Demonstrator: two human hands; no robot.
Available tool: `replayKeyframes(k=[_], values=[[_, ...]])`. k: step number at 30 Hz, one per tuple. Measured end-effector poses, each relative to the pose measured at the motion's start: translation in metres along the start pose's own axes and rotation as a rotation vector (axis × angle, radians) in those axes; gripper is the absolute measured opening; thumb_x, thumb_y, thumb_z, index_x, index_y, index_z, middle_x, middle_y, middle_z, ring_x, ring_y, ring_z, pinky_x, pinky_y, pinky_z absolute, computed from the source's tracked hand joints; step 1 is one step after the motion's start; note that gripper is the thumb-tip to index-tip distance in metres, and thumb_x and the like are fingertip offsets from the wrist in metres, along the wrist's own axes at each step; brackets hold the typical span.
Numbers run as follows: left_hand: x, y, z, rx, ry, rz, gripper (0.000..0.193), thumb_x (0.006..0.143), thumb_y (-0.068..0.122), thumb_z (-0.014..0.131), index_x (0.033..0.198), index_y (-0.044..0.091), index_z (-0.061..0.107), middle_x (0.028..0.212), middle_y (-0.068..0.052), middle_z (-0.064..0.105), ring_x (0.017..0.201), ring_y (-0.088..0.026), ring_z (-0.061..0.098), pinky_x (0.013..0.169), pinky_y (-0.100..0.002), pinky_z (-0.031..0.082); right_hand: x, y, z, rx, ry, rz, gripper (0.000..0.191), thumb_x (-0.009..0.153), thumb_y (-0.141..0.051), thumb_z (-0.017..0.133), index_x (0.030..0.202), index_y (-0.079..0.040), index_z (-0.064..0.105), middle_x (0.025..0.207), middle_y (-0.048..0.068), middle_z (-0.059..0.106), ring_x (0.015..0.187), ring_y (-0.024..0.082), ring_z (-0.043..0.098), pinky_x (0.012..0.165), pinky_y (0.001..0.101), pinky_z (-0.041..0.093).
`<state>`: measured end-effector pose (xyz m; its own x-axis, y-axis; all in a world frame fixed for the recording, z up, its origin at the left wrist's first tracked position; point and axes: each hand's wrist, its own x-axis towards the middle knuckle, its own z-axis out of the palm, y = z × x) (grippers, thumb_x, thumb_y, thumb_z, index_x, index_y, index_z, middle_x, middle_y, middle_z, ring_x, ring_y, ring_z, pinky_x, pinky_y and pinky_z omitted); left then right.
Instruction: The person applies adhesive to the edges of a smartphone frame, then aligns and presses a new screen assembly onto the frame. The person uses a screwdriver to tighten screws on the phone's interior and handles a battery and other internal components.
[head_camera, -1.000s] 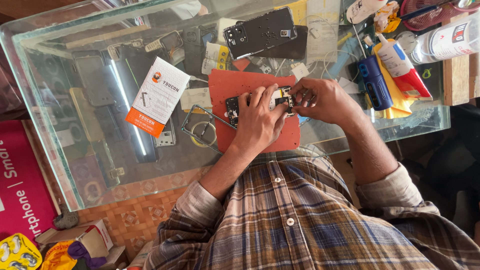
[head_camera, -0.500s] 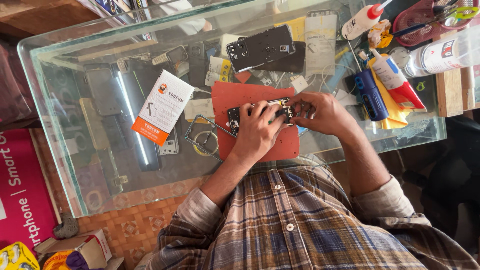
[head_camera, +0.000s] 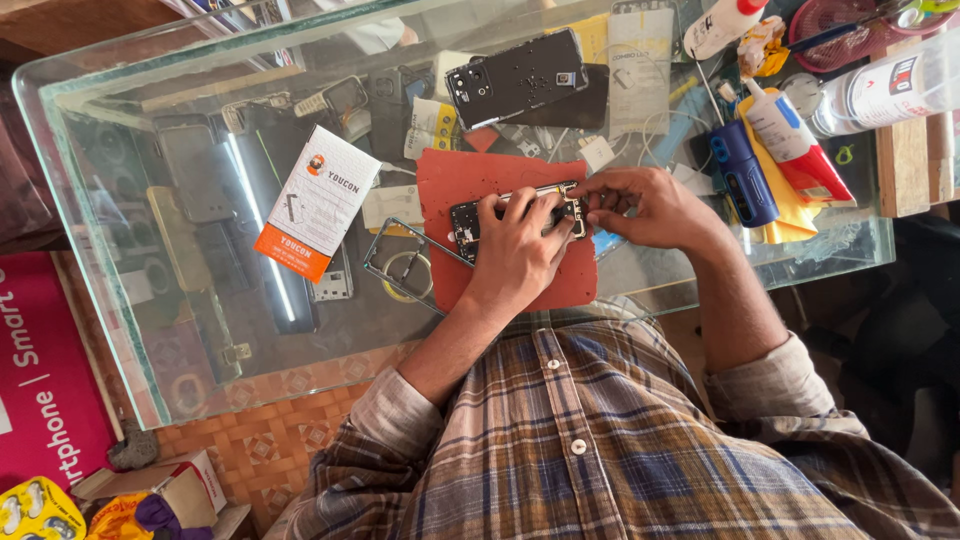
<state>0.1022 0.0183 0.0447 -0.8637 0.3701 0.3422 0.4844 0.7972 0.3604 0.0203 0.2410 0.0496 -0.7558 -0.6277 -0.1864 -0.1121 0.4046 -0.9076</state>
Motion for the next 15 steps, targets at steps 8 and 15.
replayKeyframes(k=[8, 15], values=[[0.0, 0.007, 0.001, 0.114, -0.113, 0.003, 0.024, 0.093, 0.024, 0.071, 0.114, 0.013, 0.078, 0.131, -0.005, 0.06, 0.122, -0.025, 0.05, 0.1, -0.055, 0.038, 0.001, 0.008, 0.004, -0.029, 0.014, 0.016, 0.04, 0.077, -0.004, 0.082, 0.115, -0.007, 0.071, 0.082, 0.001, 0.069, 0.071, 0.009, 0.063, 0.062, 0.0259, 0.053], [-0.005, 0.007, -0.011, -0.057, -0.054, -0.077, 0.028, 0.094, 0.03, 0.072, 0.116, 0.012, 0.077, 0.142, -0.011, 0.054, 0.13, -0.03, 0.047, 0.105, -0.057, 0.034, 0.003, -0.001, 0.008, -0.117, 0.064, 0.019, 0.042, 0.075, -0.005, 0.081, 0.115, -0.007, 0.069, 0.081, 0.001, 0.069, 0.071, 0.009, 0.066, 0.063, 0.026, 0.056]])
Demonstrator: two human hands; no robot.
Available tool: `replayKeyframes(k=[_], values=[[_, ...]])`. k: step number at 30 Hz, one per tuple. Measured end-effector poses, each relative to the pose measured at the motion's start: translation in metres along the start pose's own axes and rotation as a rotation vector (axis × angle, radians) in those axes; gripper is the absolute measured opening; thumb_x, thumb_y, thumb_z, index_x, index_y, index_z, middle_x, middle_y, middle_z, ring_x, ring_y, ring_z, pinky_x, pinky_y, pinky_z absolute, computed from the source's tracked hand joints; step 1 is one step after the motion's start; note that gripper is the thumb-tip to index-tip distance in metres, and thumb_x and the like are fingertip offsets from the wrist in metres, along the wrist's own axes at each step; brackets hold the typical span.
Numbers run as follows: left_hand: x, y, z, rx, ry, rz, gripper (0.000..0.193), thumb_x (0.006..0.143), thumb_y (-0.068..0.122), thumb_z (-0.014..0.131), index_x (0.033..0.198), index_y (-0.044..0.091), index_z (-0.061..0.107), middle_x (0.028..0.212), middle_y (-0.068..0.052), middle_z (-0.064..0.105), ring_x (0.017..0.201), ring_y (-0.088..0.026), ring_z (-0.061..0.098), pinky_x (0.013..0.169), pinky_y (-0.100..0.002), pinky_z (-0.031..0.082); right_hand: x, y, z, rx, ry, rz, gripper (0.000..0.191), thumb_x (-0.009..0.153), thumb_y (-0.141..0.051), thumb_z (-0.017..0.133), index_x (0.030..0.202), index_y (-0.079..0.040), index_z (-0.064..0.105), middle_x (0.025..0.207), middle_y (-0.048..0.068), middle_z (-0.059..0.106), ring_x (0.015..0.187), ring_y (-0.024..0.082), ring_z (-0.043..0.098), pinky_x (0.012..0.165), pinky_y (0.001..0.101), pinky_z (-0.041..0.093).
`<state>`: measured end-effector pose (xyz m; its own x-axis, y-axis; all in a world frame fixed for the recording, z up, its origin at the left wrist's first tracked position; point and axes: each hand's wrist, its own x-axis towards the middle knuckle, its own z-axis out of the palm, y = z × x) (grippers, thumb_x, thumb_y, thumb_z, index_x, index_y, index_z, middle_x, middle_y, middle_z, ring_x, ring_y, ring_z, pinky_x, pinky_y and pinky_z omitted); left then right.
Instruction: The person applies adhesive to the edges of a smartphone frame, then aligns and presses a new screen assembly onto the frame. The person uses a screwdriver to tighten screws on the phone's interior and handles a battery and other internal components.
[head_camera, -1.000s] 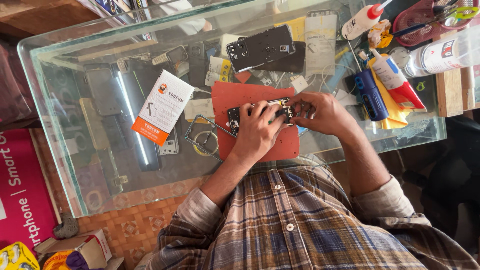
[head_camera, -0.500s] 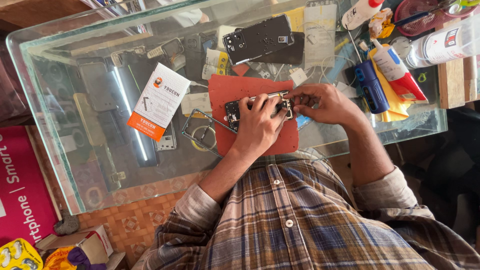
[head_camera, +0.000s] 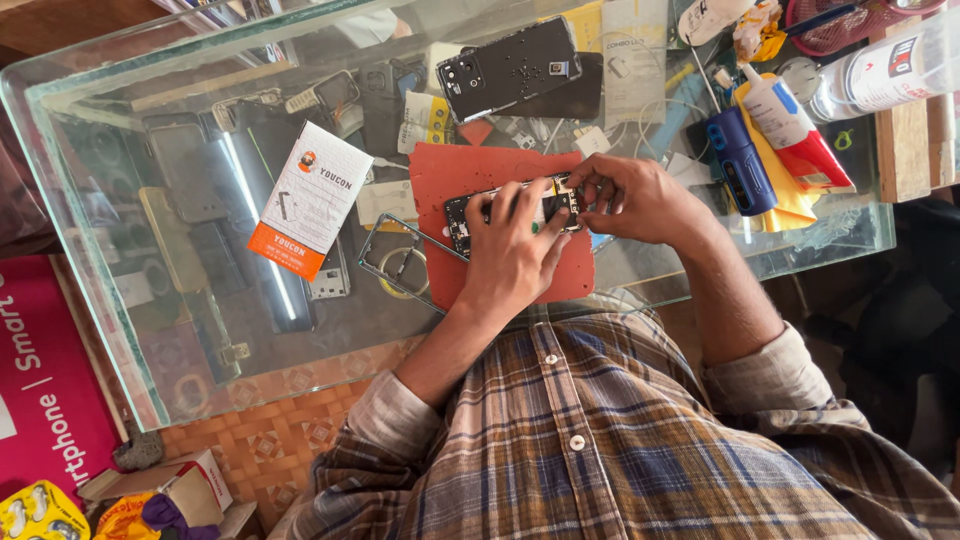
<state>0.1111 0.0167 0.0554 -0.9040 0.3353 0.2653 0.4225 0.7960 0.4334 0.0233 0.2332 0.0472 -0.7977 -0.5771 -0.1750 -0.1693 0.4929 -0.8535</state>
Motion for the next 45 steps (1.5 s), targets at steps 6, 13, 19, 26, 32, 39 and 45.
replayKeyframes(k=[6, 13, 19, 26, 32, 39, 45], values=[[-0.012, -0.003, -0.022, 0.033, 0.085, 0.003, 0.03, 0.094, 0.033, 0.075, 0.112, 0.01, 0.076, 0.151, -0.012, 0.051, 0.136, -0.032, 0.047, 0.116, -0.063, 0.025, -0.006, -0.01, -0.001, 0.054, 0.009, 0.039, 0.045, 0.076, -0.005, 0.079, 0.121, -0.009, 0.07, 0.082, 0.002, 0.067, 0.067, 0.01, 0.063, 0.06, 0.0259, 0.055], [-0.048, -0.043, -0.073, -0.005, 0.359, -0.376, 0.014, 0.1, 0.016, 0.073, 0.109, 0.006, 0.07, 0.123, -0.01, 0.065, 0.116, -0.033, 0.06, 0.101, -0.046, 0.051, -0.013, -0.013, -0.002, 0.116, 0.208, -0.019, 0.026, 0.089, -0.002, 0.074, 0.114, -0.002, 0.068, 0.094, 0.001, 0.068, 0.078, 0.008, 0.065, 0.063, 0.0246, 0.052], [-0.086, -0.076, -0.091, 0.125, 0.289, -0.634, 0.031, 0.095, 0.018, 0.076, 0.121, 0.002, 0.069, 0.104, -0.01, 0.068, 0.09, -0.03, 0.065, 0.08, -0.044, 0.053, -0.024, -0.045, 0.024, -0.047, 0.323, -0.13, 0.02, 0.089, -0.003, 0.078, 0.106, -0.002, 0.067, 0.099, 0.007, 0.07, 0.079, 0.013, 0.069, 0.068, 0.027, 0.055], [-0.098, -0.081, -0.07, -0.151, 0.302, -0.681, 0.017, 0.093, 0.011, 0.077, 0.107, 0.003, 0.072, 0.087, -0.008, 0.071, 0.07, -0.024, 0.071, 0.065, -0.037, 0.055, -0.017, -0.095, 0.095, -0.399, 0.033, -0.377, 0.08, 0.075, -0.045, 0.087, 0.129, 0.007, 0.058, 0.125, 0.019, 0.058, 0.11, 0.036, 0.06, 0.091, 0.0447, 0.053], [-0.097, -0.076, -0.07, -0.194, 0.263, -0.681, 0.01, 0.091, 0.008, 0.076, 0.098, 0.001, 0.075, 0.084, -0.011, 0.072, 0.07, -0.025, 0.072, 0.064, -0.036, 0.055, -0.016, -0.091, 0.102, -0.471, -0.08, -0.326, 0.095, 0.07, -0.057, 0.084, 0.131, 0.011, 0.055, 0.122, 0.02, 0.056, 0.108, 0.036, 0.056, 0.091, 0.0454, 0.051], [-0.095, -0.074, -0.082, -0.438, 0.265, -0.74, 0.013, 0.091, 0.007, 0.076, 0.101, -0.001, 0.077, 0.085, -0.009, 0.075, 0.067, -0.013, 0.074, 0.06, -0.027, 0.056, -0.018, -0.089, 0.105, -0.482, -0.097, -0.296, 0.097, 0.07, -0.057, 0.083, 0.132, 0.011, 0.053, 0.122, 0.02, 0.054, 0.113, 0.037, 0.054, 0.093, 0.0446, 0.051], [-0.103, -0.08, -0.08, -0.667, 0.213, -0.711, 0.013, 0.093, 0.006, 0.076, 0.103, -0.004, 0.075, 0.091, -0.007, 0.074, 0.067, -0.008, 0.07, 0.059, -0.022, 0.058, -0.02, -0.09, 0.107, -0.537, -0.067, -0.295, 0.091, 0.069, -0.052, 0.083, 0.13, 0.01, 0.054, 0.123, 0.02, 0.054, 0.114, 0.036, 0.056, 0.095, 0.0442, 0.05]])
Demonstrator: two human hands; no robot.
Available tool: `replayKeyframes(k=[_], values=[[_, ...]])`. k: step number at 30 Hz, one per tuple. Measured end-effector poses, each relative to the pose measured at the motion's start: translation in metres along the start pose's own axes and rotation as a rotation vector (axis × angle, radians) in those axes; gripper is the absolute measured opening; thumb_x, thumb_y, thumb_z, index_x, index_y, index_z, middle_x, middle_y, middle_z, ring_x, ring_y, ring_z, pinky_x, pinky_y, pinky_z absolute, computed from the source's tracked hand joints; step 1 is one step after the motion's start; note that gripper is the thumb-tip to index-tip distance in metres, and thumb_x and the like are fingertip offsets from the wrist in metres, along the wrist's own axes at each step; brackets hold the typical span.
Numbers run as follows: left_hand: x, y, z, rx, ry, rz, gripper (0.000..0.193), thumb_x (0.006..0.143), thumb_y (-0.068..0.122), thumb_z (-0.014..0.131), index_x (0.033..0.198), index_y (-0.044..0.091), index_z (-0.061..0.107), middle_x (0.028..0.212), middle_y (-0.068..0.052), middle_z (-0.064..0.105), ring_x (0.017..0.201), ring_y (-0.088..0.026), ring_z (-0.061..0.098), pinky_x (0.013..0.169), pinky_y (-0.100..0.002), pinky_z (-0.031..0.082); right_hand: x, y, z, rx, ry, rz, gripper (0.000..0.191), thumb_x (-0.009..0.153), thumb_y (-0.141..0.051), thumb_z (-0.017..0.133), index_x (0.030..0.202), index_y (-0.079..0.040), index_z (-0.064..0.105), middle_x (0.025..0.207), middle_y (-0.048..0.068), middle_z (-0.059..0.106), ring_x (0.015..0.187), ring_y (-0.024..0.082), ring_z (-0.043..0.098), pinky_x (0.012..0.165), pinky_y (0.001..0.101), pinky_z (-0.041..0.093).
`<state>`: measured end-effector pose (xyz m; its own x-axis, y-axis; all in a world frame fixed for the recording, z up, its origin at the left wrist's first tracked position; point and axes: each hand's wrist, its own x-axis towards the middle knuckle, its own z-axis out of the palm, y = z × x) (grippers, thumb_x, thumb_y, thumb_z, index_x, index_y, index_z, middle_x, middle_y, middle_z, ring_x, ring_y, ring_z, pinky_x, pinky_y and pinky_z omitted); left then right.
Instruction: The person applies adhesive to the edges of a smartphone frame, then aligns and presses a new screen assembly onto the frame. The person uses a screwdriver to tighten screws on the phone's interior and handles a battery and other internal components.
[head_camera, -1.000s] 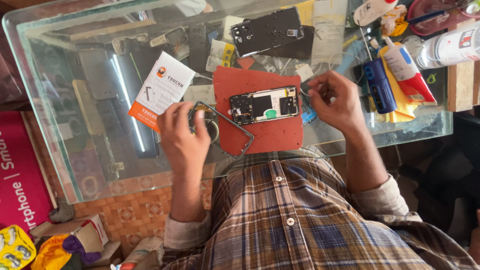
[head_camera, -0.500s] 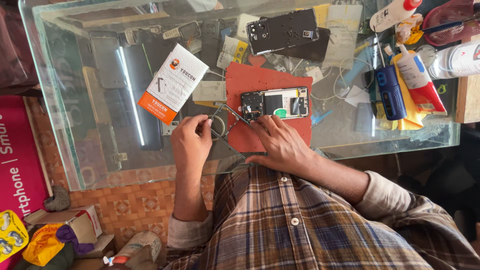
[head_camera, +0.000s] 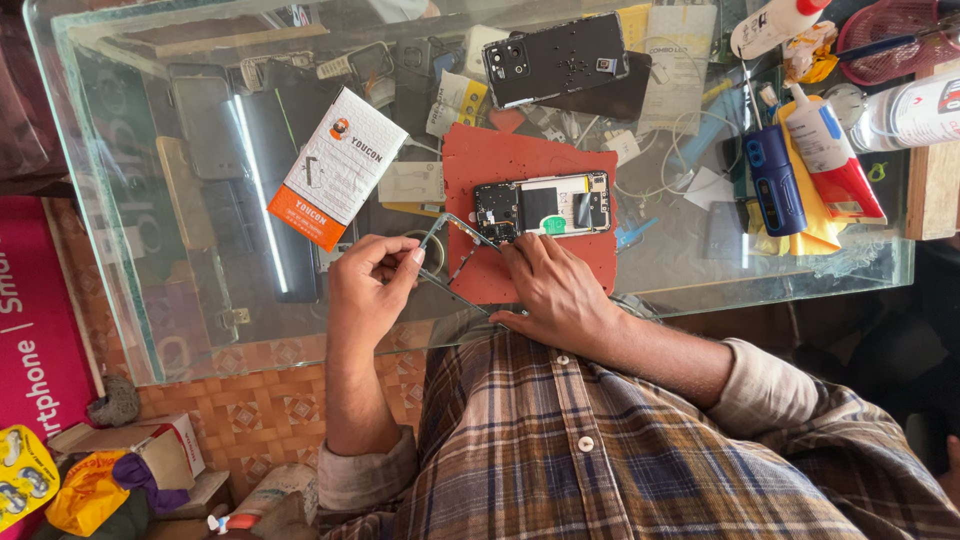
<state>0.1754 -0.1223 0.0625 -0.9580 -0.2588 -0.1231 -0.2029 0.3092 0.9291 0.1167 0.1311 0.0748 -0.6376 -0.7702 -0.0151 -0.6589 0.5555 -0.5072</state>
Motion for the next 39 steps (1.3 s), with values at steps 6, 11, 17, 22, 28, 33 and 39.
replayKeyframes(k=[6, 11, 17, 22, 28, 33, 39], values=[[0.0, -0.012, 0.001, -0.339, -0.026, -0.148, 0.018, 0.096, 0.006, 0.073, 0.108, -0.007, 0.072, 0.096, -0.008, 0.074, 0.077, -0.007, 0.067, 0.065, -0.025, 0.062, 0.001, -0.002, -0.008, 0.092, -0.005, 0.023, 0.105, 0.066, -0.059, 0.086, 0.133, 0.014, 0.051, 0.114, 0.022, 0.053, 0.108, 0.037, 0.056, 0.091, 0.0451, 0.05], [-0.004, -0.01, 0.001, -0.49, -0.017, -0.111, 0.017, 0.097, 0.004, 0.072, 0.11, -0.007, 0.07, 0.096, -0.009, 0.073, 0.077, -0.01, 0.069, 0.068, -0.026, 0.062, 0.001, 0.001, -0.02, 0.041, 0.093, 0.006, 0.094, 0.076, -0.046, 0.085, 0.139, 0.013, 0.049, 0.124, 0.024, 0.052, 0.112, 0.038, 0.055, 0.096, 0.0461, 0.049], [0.002, -0.001, 0.032, -0.108, 0.042, 0.096, 0.035, 0.093, 0.014, 0.08, 0.122, -0.003, 0.068, 0.104, -0.01, 0.071, 0.086, -0.017, 0.067, 0.08, -0.032, 0.058, 0.008, 0.056, -0.062, 0.053, 0.1, -0.021, 0.089, 0.071, -0.028, 0.087, 0.145, 0.002, 0.049, 0.132, 0.023, 0.052, 0.121, 0.041, 0.05, 0.106, 0.0509, 0.043], [0.013, 0.008, 0.037, 0.263, -0.005, 0.475, 0.077, 0.084, 0.027, 0.089, 0.145, 0.001, 0.051, 0.148, -0.016, 0.053, 0.14, -0.036, 0.05, 0.119, -0.046, 0.042, 0.006, 0.084, -0.072, 0.155, 0.075, -0.064, 0.089, 0.071, -0.023, 0.088, 0.146, -0.001, 0.048, 0.139, 0.019, 0.052, 0.131, 0.04, 0.047, 0.113, 0.0508, 0.041], [0.024, 0.009, 0.041, 0.399, -0.154, 0.542, 0.091, 0.08, 0.037, 0.089, 0.151, 0.004, 0.043, 0.159, -0.013, 0.044, 0.152, -0.034, 0.037, 0.129, -0.052, 0.028, 0.006, 0.089, -0.066, 0.18, 0.038, -0.038, 0.093, 0.068, -0.022, 0.088, 0.149, -0.003, 0.046, 0.145, 0.019, 0.051, 0.133, 0.04, 0.046, 0.114, 0.0506, 0.04], [0.029, 0.005, 0.044, 0.472, -0.18, 0.529, 0.082, 0.082, 0.036, 0.087, 0.148, 0.005, 0.048, 0.157, -0.01, 0.048, 0.152, -0.031, 0.037, 0.13, -0.052, 0.024, 0.006, 0.084, -0.061, 0.174, 0.049, 0.015, 0.096, 0.068, -0.026, 0.09, 0.15, -0.005, 0.045, 0.145, 0.019, 0.051, 0.132, 0.041, 0.045, 0.112, 0.0516, 0.04], [0.032, 0.003, 0.044, 0.488, -0.187, 0.54, 0.075, 0.086, 0.033, 0.085, 0.147, 0.005, 0.051, 0.154, -0.007, 0.051, 0.151, -0.029, 0.038, 0.13, -0.051, 0.023, 0.007, 0.086, -0.061, 0.174, 0.054, 0.009, 0.096, 0.068, -0.026, 0.09, 0.151, -0.005, 0.045, 0.145, 0.019, 0.052, 0.135, 0.041, 0.045, 0.114, 0.0515, 0.04]])
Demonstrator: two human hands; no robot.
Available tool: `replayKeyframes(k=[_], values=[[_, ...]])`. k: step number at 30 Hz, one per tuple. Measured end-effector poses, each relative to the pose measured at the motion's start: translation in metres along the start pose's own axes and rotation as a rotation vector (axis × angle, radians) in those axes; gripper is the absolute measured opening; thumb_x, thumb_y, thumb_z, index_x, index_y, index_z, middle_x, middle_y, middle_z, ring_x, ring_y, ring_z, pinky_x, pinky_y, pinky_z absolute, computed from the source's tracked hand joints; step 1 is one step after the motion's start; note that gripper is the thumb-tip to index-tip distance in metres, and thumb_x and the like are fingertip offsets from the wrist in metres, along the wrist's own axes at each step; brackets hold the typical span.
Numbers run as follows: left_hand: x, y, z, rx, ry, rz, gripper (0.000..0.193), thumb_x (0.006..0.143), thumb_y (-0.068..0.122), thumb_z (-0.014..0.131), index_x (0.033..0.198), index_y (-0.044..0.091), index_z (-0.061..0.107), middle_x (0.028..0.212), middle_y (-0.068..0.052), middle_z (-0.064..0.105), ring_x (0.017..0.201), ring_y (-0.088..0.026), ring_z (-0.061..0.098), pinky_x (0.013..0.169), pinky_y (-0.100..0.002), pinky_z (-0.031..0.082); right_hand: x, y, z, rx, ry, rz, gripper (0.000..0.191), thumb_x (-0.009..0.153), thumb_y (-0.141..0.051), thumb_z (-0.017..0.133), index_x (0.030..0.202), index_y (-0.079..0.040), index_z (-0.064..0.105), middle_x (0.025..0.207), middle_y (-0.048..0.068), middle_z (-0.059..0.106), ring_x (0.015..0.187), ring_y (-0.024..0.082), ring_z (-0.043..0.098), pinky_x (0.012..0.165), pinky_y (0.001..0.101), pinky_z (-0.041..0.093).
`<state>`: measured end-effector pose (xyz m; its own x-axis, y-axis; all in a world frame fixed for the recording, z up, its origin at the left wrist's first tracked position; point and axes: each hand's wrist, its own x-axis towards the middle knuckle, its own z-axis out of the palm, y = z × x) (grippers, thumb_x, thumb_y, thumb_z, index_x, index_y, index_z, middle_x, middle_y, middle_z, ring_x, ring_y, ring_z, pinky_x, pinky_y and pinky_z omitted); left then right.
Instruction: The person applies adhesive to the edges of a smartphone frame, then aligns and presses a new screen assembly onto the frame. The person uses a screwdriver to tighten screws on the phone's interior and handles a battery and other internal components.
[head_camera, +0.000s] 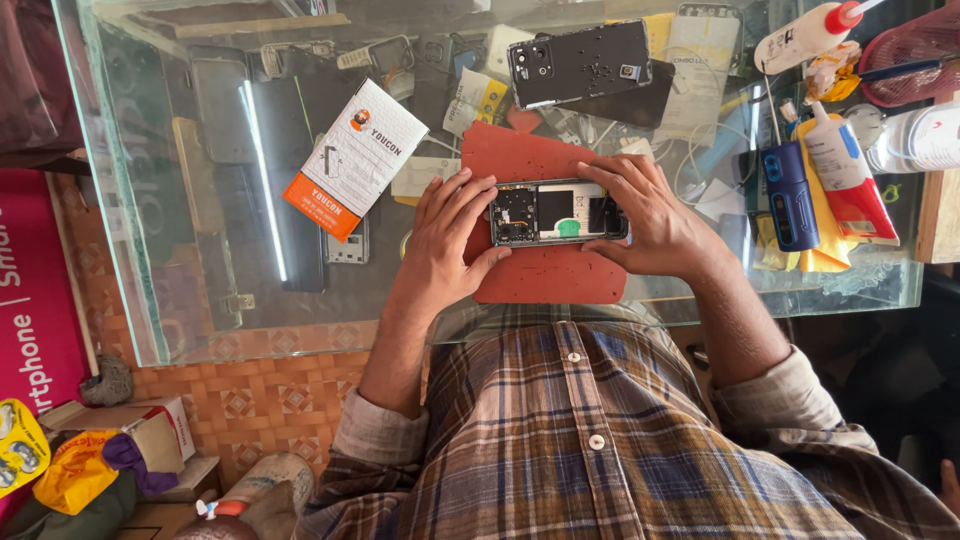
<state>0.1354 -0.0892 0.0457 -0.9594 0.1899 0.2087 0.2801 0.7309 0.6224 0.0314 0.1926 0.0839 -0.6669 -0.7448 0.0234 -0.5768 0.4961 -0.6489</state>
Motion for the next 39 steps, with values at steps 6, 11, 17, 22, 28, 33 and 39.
replayKeyframes(k=[6, 11, 17, 22, 28, 33, 39], values=[[0.003, 0.003, -0.001, 0.047, -0.005, -0.006, 0.075, 0.084, 0.032, 0.085, 0.146, 0.004, 0.052, 0.153, -0.006, 0.052, 0.15, -0.029, 0.039, 0.129, -0.052, 0.022, 0.0, 0.002, 0.001, -0.008, 0.009, -0.005, 0.095, 0.07, -0.026, 0.09, 0.15, -0.005, 0.045, 0.146, 0.019, 0.052, 0.136, 0.041, 0.045, 0.114, 0.0519, 0.04], [0.006, 0.009, -0.002, 0.101, -0.016, -0.029, 0.069, 0.083, 0.032, 0.085, 0.14, 0.003, 0.059, 0.153, -0.005, 0.052, 0.148, -0.029, 0.04, 0.128, -0.052, 0.023, -0.001, 0.007, 0.0, -0.011, 0.024, -0.02, 0.097, 0.068, -0.03, 0.091, 0.15, -0.004, 0.047, 0.144, 0.019, 0.056, 0.135, 0.042, 0.047, 0.114, 0.0516, 0.04], [0.008, 0.017, -0.003, 0.177, -0.065, -0.029, 0.064, 0.081, 0.03, 0.085, 0.134, 0.001, 0.062, 0.15, -0.006, 0.052, 0.143, -0.03, 0.042, 0.123, -0.055, 0.024, -0.011, 0.016, -0.008, 0.04, 0.089, -0.055, 0.088, 0.068, -0.03, 0.092, 0.144, -0.005, 0.056, 0.141, 0.018, 0.059, 0.131, 0.039, 0.053, 0.113, 0.0492, 0.043], [0.014, 0.023, -0.005, 0.222, -0.099, -0.057, 0.066, 0.078, 0.03, 0.086, 0.132, 0.002, 0.061, 0.145, -0.005, 0.054, 0.138, -0.029, 0.045, 0.12, -0.059, 0.026, -0.024, 0.023, -0.018, -0.026, 0.048, 0.077, 0.079, 0.072, -0.027, 0.089, 0.144, -0.009, 0.062, 0.127, 0.016, 0.061, 0.118, 0.034, 0.061, 0.099, 0.0427, 0.051], [0.02, 0.03, -0.005, 0.277, -0.131, -0.108, 0.066, 0.074, 0.029, 0.087, 0.13, 0.003, 0.062, 0.142, -0.003, 0.056, 0.135, -0.028, 0.048, 0.115, -0.061, 0.032, -0.026, 0.024, -0.016, -0.109, -0.003, 0.135, 0.077, 0.074, -0.034, 0.087, 0.144, -0.011, 0.063, 0.112, 0.012, 0.063, 0.107, 0.032, 0.062, 0.093, 0.0433, 0.05], [0.024, 0.033, -0.003, 0.318, -0.145, -0.133, 0.067, 0.071, 0.031, 0.088, 0.128, 0.004, 0.064, 0.141, -0.001, 0.057, 0.134, -0.026, 0.049, 0.114, -0.06, 0.035, -0.025, 0.022, -0.016, -0.193, -0.06, 0.257, 0.079, 0.072, -0.041, 0.086, 0.144, -0.017, 0.064, 0.104, 0.011, 0.062, 0.105, 0.031, 0.06, 0.093, 0.0436, 0.048], [0.028, 0.034, -0.002, 0.353, -0.167, -0.154, 0.072, 0.067, 0.033, 0.089, 0.128, 0.005, 0.064, 0.139, 0.0, 0.058, 0.132, -0.024, 0.05, 0.113, -0.06, 0.036, -0.026, 0.014, -0.015, -0.299, -0.067, 0.244, 0.081, 0.073, -0.042, 0.084, 0.147, -0.017, 0.061, 0.101, 0.009, 0.063, 0.101, 0.03, 0.059, 0.093, 0.0446, 0.048]])
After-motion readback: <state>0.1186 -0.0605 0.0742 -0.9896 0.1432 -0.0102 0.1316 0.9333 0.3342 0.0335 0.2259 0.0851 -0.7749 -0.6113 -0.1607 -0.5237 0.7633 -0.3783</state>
